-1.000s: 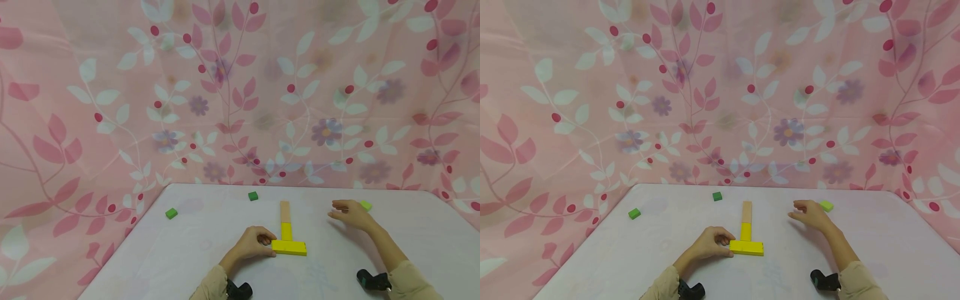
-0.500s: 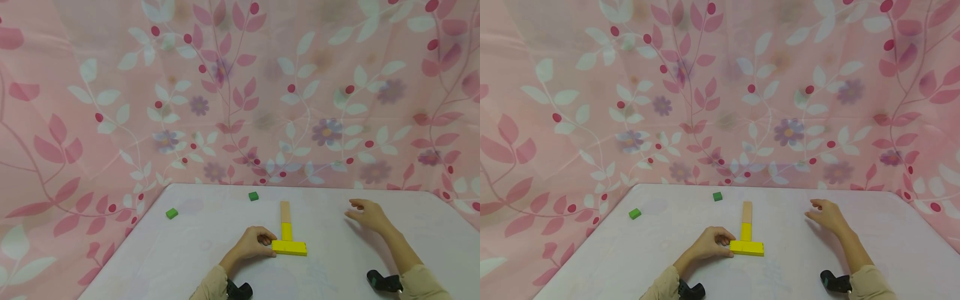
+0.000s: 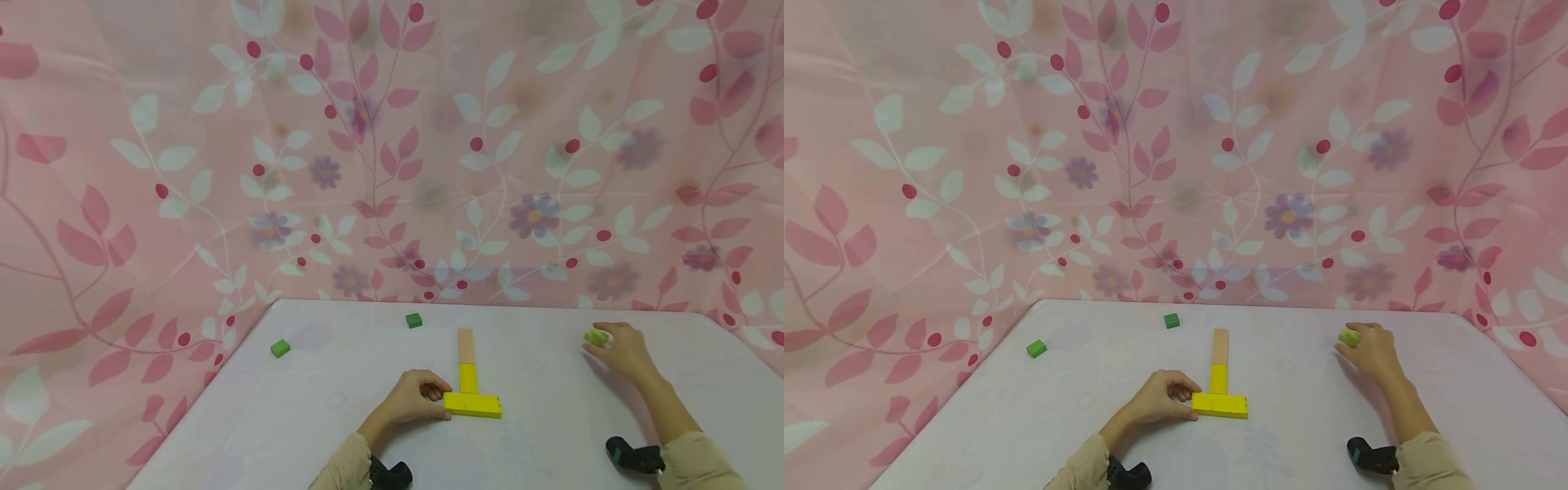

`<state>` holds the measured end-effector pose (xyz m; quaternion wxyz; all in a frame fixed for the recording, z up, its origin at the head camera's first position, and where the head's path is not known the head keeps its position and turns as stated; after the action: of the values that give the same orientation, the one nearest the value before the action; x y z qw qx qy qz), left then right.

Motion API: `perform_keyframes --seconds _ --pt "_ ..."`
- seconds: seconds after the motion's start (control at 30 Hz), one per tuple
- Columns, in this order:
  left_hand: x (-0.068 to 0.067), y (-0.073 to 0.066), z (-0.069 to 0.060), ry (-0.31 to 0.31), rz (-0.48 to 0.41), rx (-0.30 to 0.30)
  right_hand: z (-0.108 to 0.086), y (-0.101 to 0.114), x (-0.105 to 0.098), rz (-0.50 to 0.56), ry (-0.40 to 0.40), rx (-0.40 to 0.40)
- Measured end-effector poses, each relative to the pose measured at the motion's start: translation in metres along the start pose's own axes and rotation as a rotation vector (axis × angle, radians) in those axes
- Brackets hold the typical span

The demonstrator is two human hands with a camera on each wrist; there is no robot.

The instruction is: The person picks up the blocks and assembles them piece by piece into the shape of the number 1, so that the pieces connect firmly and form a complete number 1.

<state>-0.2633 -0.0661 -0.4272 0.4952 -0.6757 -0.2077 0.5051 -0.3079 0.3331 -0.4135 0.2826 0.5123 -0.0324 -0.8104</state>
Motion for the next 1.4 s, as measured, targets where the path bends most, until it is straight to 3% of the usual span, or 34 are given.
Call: perform_keyframes --seconds 0.17,0.43,0.83,0.97,1.23,1.4 --pt "-0.004 -0.023 -0.013 0.013 -0.008 -0.003 -0.001 -0.004 -0.001 -0.059 0.045 0.021" --pt "-0.004 -0.023 -0.013 0.016 -0.008 -0.009 -0.001 -0.008 -0.002 -0.067 0.117 0.084" --pt "-0.004 -0.026 -0.015 0.012 -0.005 -0.007 -0.001 -0.013 0.002 -0.026 0.121 0.073" --pt "-0.004 -0.023 -0.012 0.009 -0.014 0.003 0.001 -0.014 0.003 -0.023 0.111 0.066" --pt "0.000 0.007 0.004 0.008 -0.004 -0.007 0.006 -0.014 0.007 -0.012 0.095 0.055" --pt "-0.001 0.012 0.006 0.025 0.022 0.064 0.008 -0.011 0.008 0.003 0.085 0.014"
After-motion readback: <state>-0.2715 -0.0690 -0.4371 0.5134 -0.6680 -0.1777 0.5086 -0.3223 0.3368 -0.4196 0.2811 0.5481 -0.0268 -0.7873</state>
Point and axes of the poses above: each hand's wrist, its own z-axis towards the middle knuckle, its own x-axis out of the palm, y = z × x, the point moved 2 cm from there along z, towards the middle knuckle, and after that the axes turned 12 degrees about -x, right-handed, at the moved point
